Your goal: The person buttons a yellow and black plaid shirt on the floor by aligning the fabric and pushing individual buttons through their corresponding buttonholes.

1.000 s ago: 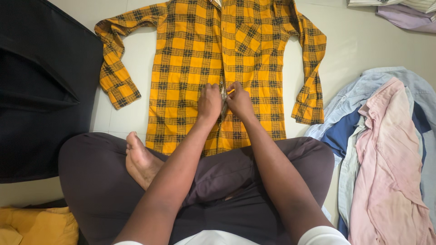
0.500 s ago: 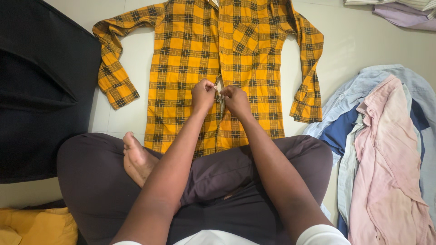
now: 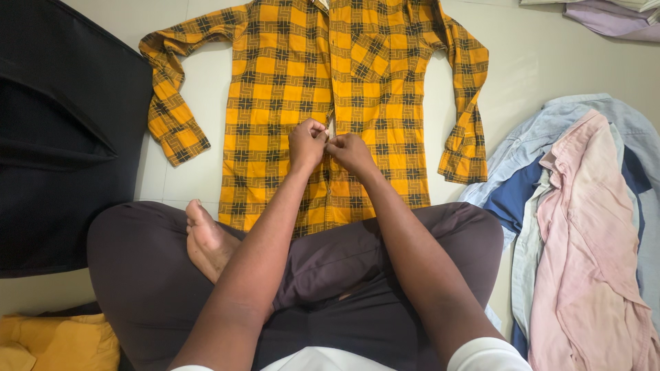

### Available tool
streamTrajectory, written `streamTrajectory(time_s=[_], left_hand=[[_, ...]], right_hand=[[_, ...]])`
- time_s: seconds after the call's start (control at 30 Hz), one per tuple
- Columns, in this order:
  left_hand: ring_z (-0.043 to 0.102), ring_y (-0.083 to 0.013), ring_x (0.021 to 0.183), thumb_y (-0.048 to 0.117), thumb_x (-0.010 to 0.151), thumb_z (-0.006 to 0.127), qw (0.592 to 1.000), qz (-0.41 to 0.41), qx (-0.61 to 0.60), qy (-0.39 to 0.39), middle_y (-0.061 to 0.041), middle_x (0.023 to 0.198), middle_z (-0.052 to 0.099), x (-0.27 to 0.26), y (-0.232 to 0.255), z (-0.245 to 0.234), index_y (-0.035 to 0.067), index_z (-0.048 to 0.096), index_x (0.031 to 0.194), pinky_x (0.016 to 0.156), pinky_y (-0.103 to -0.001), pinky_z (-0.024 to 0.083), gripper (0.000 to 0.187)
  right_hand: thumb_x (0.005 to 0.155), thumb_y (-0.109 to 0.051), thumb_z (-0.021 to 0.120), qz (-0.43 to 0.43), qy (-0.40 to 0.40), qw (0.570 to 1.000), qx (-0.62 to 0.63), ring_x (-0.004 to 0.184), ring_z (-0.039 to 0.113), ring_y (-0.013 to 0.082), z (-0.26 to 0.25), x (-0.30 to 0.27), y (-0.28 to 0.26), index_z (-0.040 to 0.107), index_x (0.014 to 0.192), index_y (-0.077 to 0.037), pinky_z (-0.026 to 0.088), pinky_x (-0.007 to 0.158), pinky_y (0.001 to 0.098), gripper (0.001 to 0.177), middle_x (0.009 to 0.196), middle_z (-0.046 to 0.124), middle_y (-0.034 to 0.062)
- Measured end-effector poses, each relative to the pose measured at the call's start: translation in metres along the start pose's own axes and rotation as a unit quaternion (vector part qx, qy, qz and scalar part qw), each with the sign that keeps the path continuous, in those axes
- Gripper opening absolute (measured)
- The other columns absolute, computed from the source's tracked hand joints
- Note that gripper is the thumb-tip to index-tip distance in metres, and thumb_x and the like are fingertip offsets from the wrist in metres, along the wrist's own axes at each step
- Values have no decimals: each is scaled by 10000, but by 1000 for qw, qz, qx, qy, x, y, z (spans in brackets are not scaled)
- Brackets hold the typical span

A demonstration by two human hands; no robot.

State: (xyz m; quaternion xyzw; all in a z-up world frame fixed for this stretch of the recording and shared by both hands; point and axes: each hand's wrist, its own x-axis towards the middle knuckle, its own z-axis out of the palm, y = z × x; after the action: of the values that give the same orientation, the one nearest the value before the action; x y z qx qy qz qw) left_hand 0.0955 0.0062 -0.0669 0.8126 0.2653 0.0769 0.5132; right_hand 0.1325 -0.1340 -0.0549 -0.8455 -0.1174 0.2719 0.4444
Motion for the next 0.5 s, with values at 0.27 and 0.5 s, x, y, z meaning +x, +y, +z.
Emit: streamTrajectory(time_s=[0.27,0.5], left_hand=[[730,-249,742,222,892,785,991,-63,113,-11,-101,827,762,-21,20,-27,71,765,886,678,-403,567,152],[751,-214,720,205,826,847,990,-110,48,-73,-130,826,778,-20,5,-21,21,790,920,669,-360,571,215]], right_hand=[[955,-168,690,-8,4,1000,26,613,638,126,3,7,15,738,886,-11,509,602,323,178,712,707,67],[984,-146,656,16,-17,995,99,619,625,91,5,8,19,728,940,-13,494,572,283,157,729,687,39]])
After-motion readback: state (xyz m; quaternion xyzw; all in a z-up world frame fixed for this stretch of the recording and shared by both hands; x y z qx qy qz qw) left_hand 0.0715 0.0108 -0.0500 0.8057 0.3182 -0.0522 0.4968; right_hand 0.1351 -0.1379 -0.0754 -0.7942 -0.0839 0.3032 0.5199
